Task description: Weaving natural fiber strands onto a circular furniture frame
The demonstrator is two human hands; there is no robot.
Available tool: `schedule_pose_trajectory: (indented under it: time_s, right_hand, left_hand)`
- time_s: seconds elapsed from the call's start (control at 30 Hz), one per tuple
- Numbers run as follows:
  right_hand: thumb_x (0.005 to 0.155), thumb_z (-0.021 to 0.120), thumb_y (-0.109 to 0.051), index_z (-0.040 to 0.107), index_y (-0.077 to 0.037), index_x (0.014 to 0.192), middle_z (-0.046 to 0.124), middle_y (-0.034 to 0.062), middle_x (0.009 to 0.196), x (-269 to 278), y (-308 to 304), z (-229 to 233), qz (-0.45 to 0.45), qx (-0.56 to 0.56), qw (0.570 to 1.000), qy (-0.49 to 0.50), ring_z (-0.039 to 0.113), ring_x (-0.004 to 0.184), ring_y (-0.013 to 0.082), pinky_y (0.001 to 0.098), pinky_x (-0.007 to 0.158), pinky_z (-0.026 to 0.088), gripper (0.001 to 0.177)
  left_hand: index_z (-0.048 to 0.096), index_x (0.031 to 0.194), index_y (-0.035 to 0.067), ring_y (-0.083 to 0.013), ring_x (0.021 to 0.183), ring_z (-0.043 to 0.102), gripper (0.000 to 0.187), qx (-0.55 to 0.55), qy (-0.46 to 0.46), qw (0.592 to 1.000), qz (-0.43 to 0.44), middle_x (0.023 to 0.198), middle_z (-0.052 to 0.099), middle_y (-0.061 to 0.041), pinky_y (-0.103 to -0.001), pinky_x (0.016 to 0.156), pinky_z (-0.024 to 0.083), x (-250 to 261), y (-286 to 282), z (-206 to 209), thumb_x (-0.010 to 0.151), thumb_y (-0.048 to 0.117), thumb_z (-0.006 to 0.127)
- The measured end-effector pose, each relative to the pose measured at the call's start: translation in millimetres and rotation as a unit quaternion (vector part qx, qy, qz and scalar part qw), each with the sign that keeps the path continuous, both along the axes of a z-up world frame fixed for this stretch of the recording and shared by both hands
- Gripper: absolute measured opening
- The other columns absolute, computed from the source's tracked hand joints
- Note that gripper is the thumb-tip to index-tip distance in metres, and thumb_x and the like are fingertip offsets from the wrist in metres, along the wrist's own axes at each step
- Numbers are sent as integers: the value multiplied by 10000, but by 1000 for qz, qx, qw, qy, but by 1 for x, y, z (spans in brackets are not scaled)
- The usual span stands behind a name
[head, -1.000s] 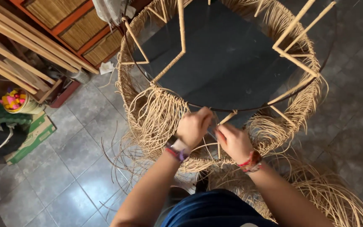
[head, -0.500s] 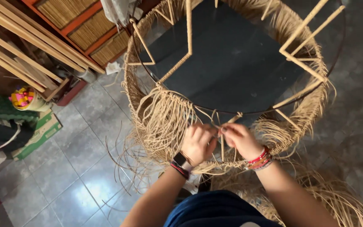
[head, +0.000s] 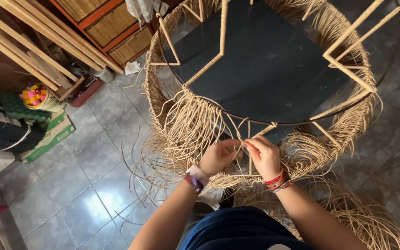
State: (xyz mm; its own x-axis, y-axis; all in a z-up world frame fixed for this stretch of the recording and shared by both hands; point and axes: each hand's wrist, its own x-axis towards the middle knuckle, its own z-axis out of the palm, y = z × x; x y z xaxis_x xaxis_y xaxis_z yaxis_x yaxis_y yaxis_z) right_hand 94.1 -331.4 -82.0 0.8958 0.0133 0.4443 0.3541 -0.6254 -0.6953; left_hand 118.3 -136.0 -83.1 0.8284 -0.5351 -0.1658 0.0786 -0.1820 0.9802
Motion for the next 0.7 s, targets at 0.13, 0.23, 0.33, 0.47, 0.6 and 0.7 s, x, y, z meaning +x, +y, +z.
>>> schedule_pose_trajectory:
  time_s: [0.13, 0.23, 0.33, 0.47, 0.6, 0.7]
  right_hand:
    - [935, 743, -141, 783, -105, 907, 671, 58, 722, 5, 4, 3, -7, 42, 999, 2, 679, 675, 267, 334, 617, 544, 61]
    - [937, 742, -136, 792, -95, 890, 666, 66, 693, 8, 9, 13, 7, 90, 996, 21, 667, 642, 246, 313, 601, 527, 80]
    - [948, 720, -104, 791, -73, 899, 681, 99, 711, 6, 6, 10, 31, 110, 992, 56, 680, 659, 256, 340, 610, 527, 91]
    - [949, 719, -112, 810, -92, 913, 708, 72, 719, 5, 6, 27, 49, 137, 984, 100, 694, 672, 205, 313, 642, 534, 100]
    - [951, 715, -114, 802, -81, 918, 709, 92, 735, 8, 6, 22, 56, 132, 983, 110, 702, 692, 222, 331, 648, 541, 99]
    - [949, 726, -118, 799, -76, 922, 709, 95, 746, 9, 5, 25, 55, 121, 984, 115, 707, 719, 204, 340, 663, 547, 88]
  left_hand:
    - [735, 968, 99, -288, 771, 673, 268, -78, -28, 983, -162, 804, 705, -135, -393, 772, 535, -2, -4, 17, 1034, 316, 592]
    - [714, 967, 45, -290, 857, 661, 269, -149, 2, 944, -294, 840, 695, -167, -428, 835, 529, -15, 5, 16, 1034, 275, 591]
    - [726, 975, 52, -194, 749, 560, 242, -172, 37, 965, -197, 764, 609, -114, -356, 702, 451, 4, -7, -8, 1022, 250, 595]
    - [792, 897, 112, -116, 784, 643, 300, -216, 204, 887, -352, 754, 660, -23, -262, 806, 517, -21, 5, 27, 994, 185, 518]
    - [744, 904, 21, -185, 789, 630, 283, -122, -77, 954, -263, 778, 645, -95, -303, 858, 520, -13, -19, -101, 1005, 134, 505]
    - [674, 914, -117, -290, 796, 613, 277, 40, -474, 875, -90, 814, 625, -204, -365, 936, 524, -17, -16, -109, 1022, 56, 486]
